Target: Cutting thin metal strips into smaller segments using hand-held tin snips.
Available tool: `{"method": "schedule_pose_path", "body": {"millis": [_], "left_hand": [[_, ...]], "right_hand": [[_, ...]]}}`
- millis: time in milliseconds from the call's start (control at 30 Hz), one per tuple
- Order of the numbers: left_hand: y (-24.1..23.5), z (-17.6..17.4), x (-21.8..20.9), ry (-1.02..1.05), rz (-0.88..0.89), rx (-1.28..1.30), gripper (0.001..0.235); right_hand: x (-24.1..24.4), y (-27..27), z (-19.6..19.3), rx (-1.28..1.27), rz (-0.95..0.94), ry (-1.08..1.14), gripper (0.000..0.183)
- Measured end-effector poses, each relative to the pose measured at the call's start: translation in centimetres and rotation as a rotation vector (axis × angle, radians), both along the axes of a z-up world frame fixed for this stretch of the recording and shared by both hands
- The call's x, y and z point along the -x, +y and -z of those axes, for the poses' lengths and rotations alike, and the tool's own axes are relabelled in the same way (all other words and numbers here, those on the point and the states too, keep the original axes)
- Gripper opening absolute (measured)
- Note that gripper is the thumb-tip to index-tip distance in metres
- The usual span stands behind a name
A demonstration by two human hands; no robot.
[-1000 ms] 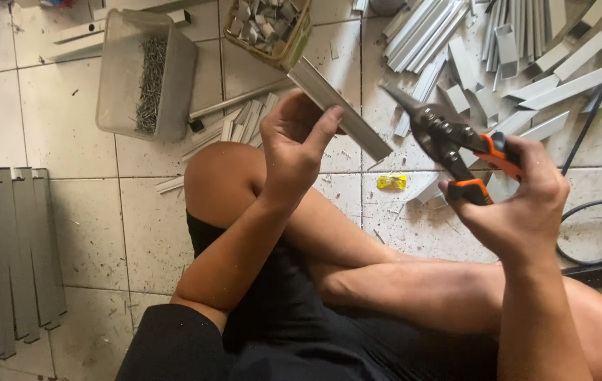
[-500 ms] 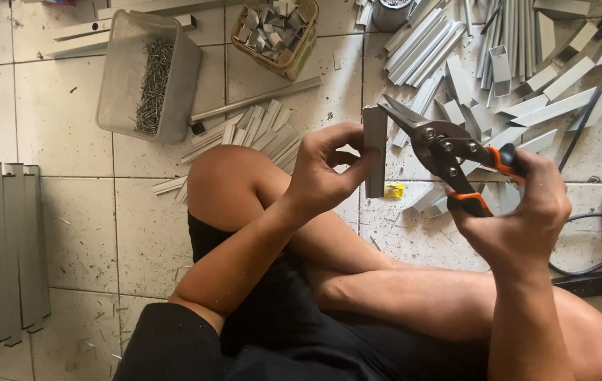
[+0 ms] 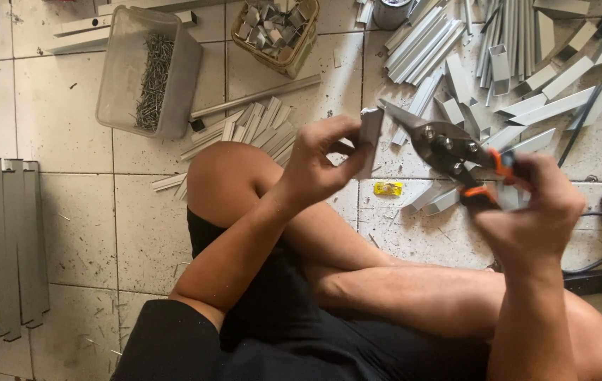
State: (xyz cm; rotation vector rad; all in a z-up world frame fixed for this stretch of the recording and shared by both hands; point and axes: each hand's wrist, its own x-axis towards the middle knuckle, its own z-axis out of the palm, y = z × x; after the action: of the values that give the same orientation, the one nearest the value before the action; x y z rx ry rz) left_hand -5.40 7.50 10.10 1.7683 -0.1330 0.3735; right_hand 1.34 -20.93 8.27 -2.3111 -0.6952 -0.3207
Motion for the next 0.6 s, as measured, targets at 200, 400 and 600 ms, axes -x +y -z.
{"method": "schedule_pose_path", "body": {"millis": [200,400,600], "left_hand": [[3.3,0.2,-3.4,0.496,-0.060,-0.674,0.013],[8.5,15.3,-6.9,1.145,-0.044,-1.173,0.019],[8.7,15.8,-8.5,1.445,-0.050,-1.341,0.034]], "right_hand": [[-2.7,-3.5,2.1,0.038,0.220,-0.012,0.034],[-4.2,-5.2,2.5,-0.017,0.294,0.053,0.047],[-3.2,-5.6,0.2,-0.087,0.263,0.100,0.048]]}}
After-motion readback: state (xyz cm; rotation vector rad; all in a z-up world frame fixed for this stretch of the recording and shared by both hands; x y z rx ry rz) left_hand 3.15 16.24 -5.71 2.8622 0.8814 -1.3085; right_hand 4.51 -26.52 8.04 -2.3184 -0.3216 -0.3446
